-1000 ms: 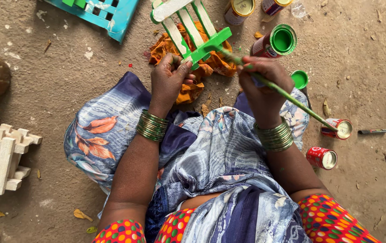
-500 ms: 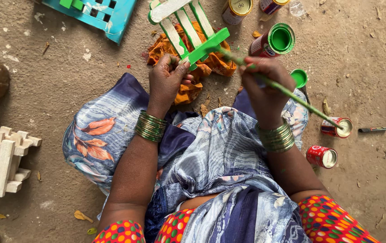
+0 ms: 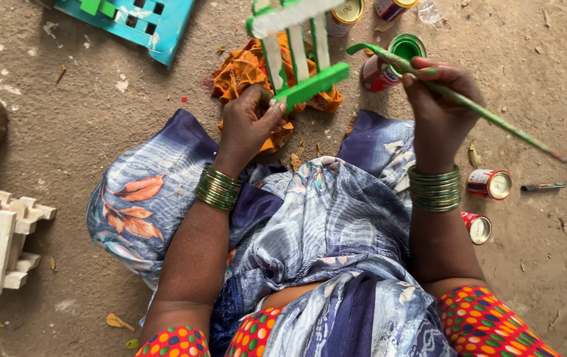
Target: The person sits on the ground painting small wooden fence-shaped craft pieces green. They hold each piece on their lap, dip the brush into an open green paint can, and brush green paint over the slats and rails, turning the piece to reach different sides.
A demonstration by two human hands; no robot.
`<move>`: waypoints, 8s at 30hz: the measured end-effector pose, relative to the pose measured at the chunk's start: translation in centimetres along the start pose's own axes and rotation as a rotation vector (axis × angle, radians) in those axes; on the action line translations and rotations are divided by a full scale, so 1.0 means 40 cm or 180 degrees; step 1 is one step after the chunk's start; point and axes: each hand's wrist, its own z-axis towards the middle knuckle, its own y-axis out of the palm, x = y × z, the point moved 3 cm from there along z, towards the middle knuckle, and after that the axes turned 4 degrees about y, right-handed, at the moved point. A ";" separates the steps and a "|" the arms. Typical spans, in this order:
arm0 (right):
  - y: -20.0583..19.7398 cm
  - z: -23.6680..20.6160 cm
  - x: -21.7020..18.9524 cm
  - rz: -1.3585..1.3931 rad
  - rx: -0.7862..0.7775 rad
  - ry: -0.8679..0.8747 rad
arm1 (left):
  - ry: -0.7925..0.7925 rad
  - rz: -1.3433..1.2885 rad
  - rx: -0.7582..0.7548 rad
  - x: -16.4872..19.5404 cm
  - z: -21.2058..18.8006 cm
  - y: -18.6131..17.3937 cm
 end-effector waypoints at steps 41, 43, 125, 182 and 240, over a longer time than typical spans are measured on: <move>-0.120 0.072 0.191 -0.1861 0.0395 -0.0225 | -0.0402 -0.0050 -0.0085 0.006 -0.009 -0.012; -0.111 0.077 0.189 -0.2027 0.0357 -0.0235 | -0.0434 -0.0016 -0.0083 0.005 -0.010 -0.010; 0.109 0.071 0.021 -0.0762 -0.1045 -0.0853 | -0.0583 -0.1107 -0.0098 -0.029 0.004 0.001; 0.016 0.140 -0.008 -0.0699 -0.1352 -0.0252 | -0.0116 -0.0088 -0.0117 0.010 -0.003 0.000; 0.171 0.073 -0.092 -0.1257 -0.1203 -0.1521 | -0.0655 -0.1410 -0.0262 -0.041 0.010 0.016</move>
